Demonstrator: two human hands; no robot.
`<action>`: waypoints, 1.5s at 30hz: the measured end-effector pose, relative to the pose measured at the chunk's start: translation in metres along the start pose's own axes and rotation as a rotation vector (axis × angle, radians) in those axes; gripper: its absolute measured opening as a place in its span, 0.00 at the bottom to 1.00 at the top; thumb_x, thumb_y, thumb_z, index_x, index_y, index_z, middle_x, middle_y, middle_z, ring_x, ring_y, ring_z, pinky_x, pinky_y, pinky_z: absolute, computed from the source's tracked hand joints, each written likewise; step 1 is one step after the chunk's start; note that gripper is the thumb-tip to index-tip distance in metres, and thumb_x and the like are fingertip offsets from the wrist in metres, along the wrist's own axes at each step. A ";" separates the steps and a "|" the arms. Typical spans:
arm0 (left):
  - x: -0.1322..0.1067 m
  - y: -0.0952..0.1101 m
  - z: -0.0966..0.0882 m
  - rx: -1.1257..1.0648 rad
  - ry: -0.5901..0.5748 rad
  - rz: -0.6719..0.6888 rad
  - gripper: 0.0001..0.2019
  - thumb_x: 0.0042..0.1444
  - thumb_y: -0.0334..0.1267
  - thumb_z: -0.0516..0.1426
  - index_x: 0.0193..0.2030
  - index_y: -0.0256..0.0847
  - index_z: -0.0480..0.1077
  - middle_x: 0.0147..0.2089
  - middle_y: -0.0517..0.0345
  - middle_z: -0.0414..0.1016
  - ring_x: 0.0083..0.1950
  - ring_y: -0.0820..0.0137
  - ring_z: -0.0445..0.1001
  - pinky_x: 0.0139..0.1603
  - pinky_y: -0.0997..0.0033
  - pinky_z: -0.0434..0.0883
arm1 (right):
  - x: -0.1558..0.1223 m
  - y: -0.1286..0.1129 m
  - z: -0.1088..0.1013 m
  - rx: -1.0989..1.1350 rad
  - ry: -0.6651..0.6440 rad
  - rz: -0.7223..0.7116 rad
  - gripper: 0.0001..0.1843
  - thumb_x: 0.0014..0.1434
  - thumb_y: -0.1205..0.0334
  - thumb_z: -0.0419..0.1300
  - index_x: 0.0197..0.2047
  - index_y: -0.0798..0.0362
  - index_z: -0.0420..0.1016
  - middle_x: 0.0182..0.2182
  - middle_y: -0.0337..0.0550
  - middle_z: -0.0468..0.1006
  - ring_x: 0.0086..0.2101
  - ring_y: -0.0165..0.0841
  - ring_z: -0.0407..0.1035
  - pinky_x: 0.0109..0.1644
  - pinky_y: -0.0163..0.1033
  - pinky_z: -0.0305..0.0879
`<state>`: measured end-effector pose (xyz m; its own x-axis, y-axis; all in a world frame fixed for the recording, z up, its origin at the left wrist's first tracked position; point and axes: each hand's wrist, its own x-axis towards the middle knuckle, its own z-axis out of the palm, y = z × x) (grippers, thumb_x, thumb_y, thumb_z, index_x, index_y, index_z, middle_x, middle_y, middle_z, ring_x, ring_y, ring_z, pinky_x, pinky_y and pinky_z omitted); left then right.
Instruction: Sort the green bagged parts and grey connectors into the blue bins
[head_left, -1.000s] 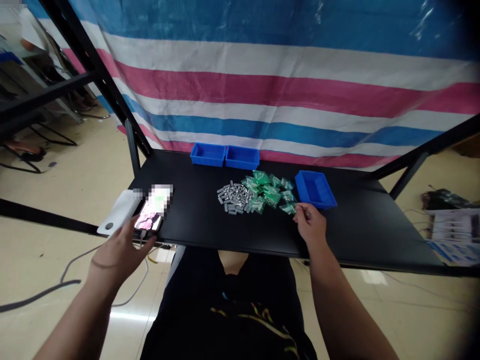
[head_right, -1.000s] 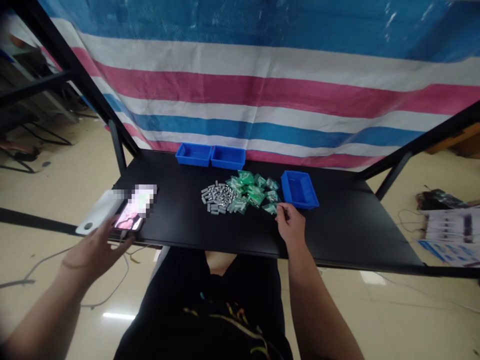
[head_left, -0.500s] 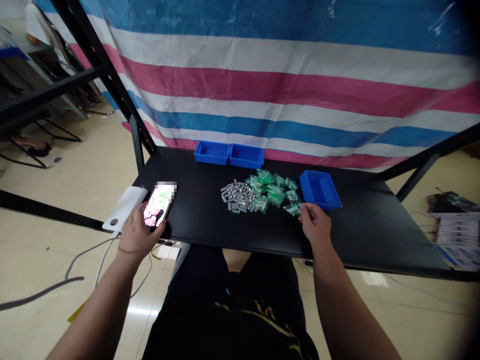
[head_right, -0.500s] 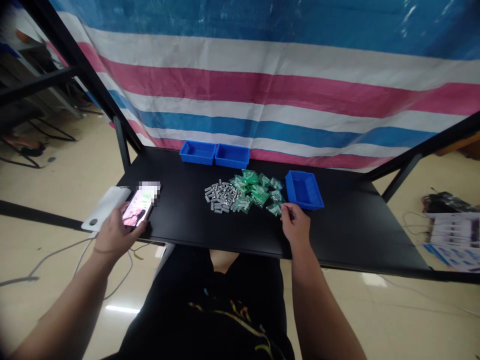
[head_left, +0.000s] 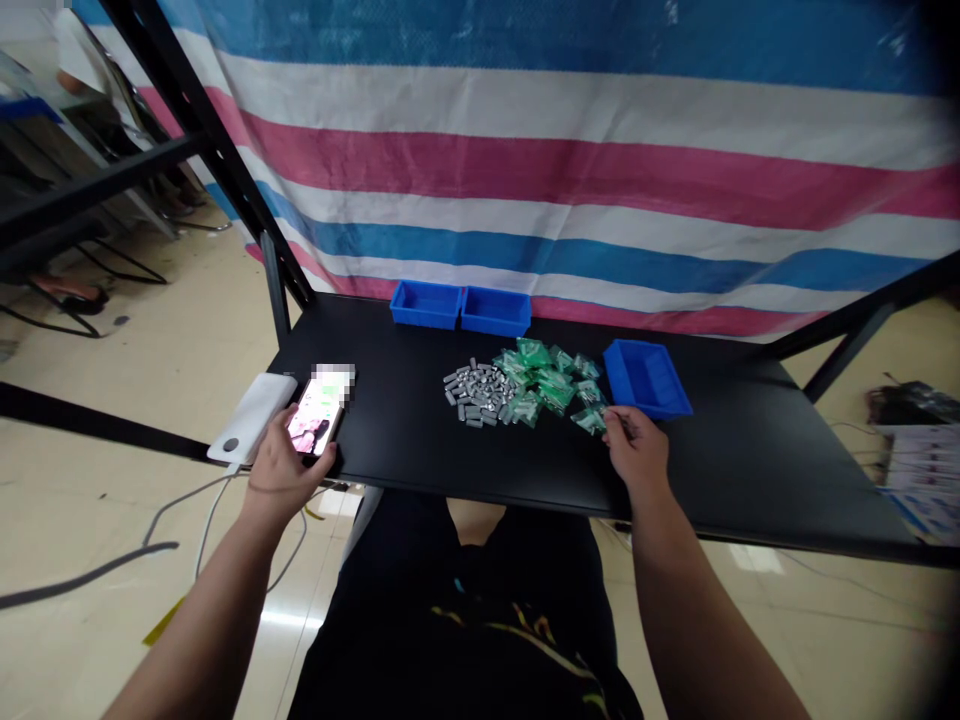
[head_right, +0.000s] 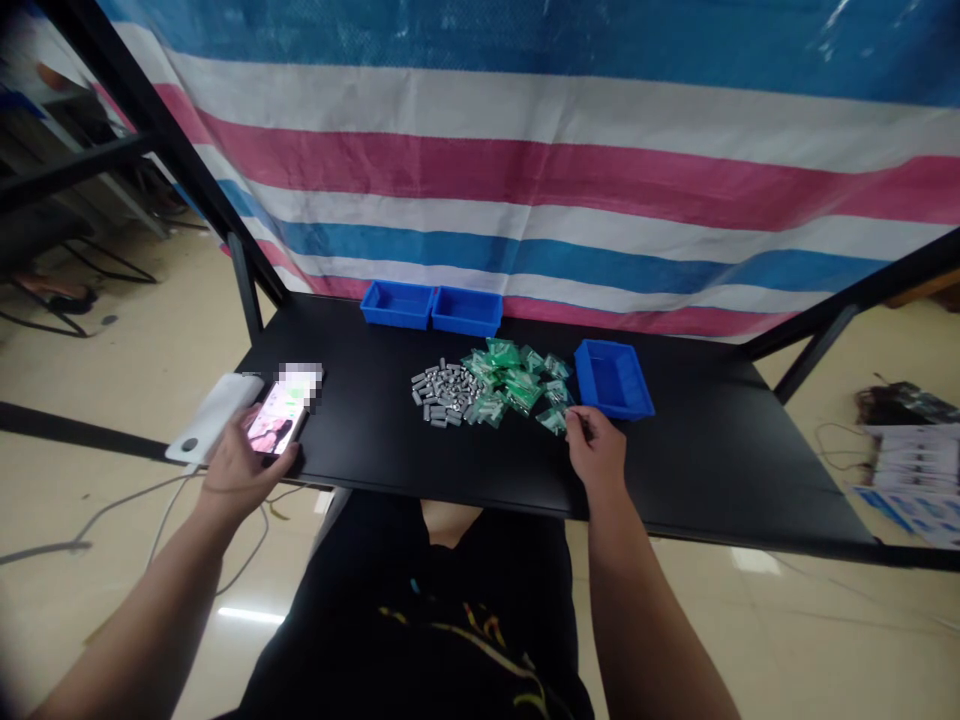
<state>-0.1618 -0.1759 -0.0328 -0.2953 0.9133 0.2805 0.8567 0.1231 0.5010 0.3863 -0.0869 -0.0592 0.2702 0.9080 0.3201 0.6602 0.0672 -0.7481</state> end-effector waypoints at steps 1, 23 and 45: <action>0.000 0.000 0.000 -0.004 0.001 0.002 0.46 0.55 0.58 0.61 0.73 0.30 0.56 0.70 0.29 0.67 0.71 0.40 0.68 0.70 0.40 0.69 | 0.000 0.000 0.000 -0.005 0.000 -0.001 0.21 0.66 0.42 0.60 0.43 0.52 0.82 0.24 0.41 0.79 0.27 0.37 0.76 0.35 0.40 0.71; -0.003 -0.002 0.005 -0.020 0.003 -0.004 0.45 0.55 0.53 0.62 0.74 0.30 0.54 0.71 0.28 0.65 0.74 0.40 0.65 0.74 0.38 0.65 | 0.001 0.004 0.000 -0.014 -0.007 0.013 0.22 0.66 0.41 0.60 0.44 0.51 0.82 0.27 0.42 0.81 0.27 0.37 0.76 0.36 0.41 0.71; -0.005 0.002 0.004 0.114 -0.041 0.097 0.27 0.62 0.48 0.58 0.67 0.46 0.68 0.75 0.40 0.61 0.76 0.44 0.61 0.74 0.40 0.63 | 0.001 0.004 0.000 0.010 -0.012 0.023 0.22 0.65 0.41 0.60 0.44 0.52 0.82 0.28 0.42 0.82 0.27 0.39 0.77 0.34 0.41 0.71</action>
<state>-0.1566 -0.1790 -0.0367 -0.1935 0.9380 0.2876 0.9232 0.0749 0.3768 0.3888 -0.0854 -0.0620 0.2766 0.9142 0.2963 0.6470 0.0508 -0.7608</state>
